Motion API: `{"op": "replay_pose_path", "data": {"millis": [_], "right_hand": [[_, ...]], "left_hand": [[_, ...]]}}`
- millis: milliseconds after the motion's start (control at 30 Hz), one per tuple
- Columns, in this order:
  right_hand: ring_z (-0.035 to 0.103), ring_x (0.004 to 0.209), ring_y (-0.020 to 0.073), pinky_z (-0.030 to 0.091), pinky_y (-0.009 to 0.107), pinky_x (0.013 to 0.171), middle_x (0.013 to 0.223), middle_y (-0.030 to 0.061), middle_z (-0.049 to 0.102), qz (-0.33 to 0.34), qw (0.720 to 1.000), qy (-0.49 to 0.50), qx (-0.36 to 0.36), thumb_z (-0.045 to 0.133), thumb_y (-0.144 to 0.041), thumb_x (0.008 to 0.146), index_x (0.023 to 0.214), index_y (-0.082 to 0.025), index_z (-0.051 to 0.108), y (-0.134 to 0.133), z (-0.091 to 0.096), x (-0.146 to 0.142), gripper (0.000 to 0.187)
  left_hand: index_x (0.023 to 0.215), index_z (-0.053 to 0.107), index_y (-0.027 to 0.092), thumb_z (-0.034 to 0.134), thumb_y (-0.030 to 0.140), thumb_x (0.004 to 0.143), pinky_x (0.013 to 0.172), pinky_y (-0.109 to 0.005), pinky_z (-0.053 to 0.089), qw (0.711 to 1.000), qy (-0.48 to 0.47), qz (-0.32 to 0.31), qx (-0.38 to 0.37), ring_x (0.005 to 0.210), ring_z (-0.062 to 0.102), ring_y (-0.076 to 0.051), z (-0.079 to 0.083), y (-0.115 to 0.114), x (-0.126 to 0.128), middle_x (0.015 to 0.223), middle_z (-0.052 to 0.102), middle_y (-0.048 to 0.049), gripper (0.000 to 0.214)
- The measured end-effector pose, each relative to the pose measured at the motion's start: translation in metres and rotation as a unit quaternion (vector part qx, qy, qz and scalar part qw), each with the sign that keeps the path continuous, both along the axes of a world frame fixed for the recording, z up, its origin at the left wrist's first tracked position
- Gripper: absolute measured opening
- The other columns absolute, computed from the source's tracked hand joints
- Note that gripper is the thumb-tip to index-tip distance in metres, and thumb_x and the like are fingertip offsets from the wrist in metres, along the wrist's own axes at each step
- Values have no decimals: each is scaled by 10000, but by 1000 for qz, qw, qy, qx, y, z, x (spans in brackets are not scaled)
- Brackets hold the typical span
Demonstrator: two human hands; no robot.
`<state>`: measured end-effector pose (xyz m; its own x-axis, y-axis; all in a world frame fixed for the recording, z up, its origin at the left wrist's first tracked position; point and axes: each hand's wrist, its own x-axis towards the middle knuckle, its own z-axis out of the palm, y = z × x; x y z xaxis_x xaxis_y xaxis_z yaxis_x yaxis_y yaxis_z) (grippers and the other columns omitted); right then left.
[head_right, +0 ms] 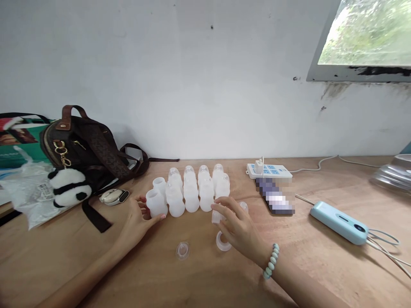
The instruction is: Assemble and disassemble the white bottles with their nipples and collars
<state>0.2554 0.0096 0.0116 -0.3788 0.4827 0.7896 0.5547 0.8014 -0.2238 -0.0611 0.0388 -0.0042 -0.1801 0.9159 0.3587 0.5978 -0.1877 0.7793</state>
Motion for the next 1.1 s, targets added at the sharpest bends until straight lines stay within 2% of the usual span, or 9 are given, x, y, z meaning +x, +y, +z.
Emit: {"op": "replay_pose_path", "data": {"millis": [167,267,367,433,533,633,700,900,1100], "right_hand": [[670,1075,238,611,367,838,1181,120,640,-2,1000,7,-13,546,-96,929,1281,-228,516,0,-2,0,377],[709,961,230,623,369,798,1126,106,694,-24,998,33,-47,608,-220,939,1262,-231,511,-3,-2,-1,337],[730,837,214,630,371,739,1082,88,726,-40,995,50,-80,632,-314,943,1214,-247,535,-6,0,-3,296],[741,876,225,632,364,726,1086,90,737,-30,995,66,-75,633,-361,948,1203,-253,541,-9,2,-6,292],[737,995,238,636,335,724,1105,94,746,-5,995,81,-57,627,-370,956,1217,-260,544,-12,6,-8,295],[755,933,229,641,330,715,1083,91,758,-9,995,82,-56,657,-351,937,1202,-257,567,-14,10,-9,296],[758,928,231,644,341,737,1081,97,760,0,995,90,-48,675,-323,925,1157,-247,583,-14,12,-9,261],[728,1043,247,638,377,823,1147,131,733,53,994,99,-18,647,-216,938,1153,-228,608,-14,14,-7,219],[723,1046,248,639,374,817,1166,133,721,54,995,86,-2,626,-170,937,1154,-229,632,-14,15,-6,225]], "left_hand": [[1013,361,247,759,546,650,756,-473,545,1000,-8,15,18,840,564,-240,-4,-11,-7,985,460,-17,616],[1019,412,243,705,479,758,801,-439,483,993,4,24,113,856,514,-230,4,-25,-1,980,465,-23,458],[989,522,240,606,341,880,817,-379,427,985,12,-62,161,872,502,-215,23,-42,20,935,516,-19,170],[911,593,236,560,301,912,803,-347,411,982,-22,-152,108,860,517,-205,36,-48,41,885,566,-18,73],[839,671,215,560,336,890,771,-325,401,966,-129,-223,-2,834,543,-203,51,-48,74,840,620,-27,172],[802,718,186,609,363,838,704,-295,392,920,-235,-280,-139,764,549,-184,56,-43,101,785,653,-33,211],[772,727,172,638,393,825,656,-272,368,886,-300,-298,-190,698,509,-155,57,-41,115,734,633,-21,245],[740,727,140,754,400,753,612,-243,352,790,-445,-336,-255,638,441,-115,57,-43,133,698,578,-8,262],[773,750,106,843,348,697,659,-242,430,748,-500,-325,-291,671,498,-115,60,-42,134,728,596,-26,270]]}}
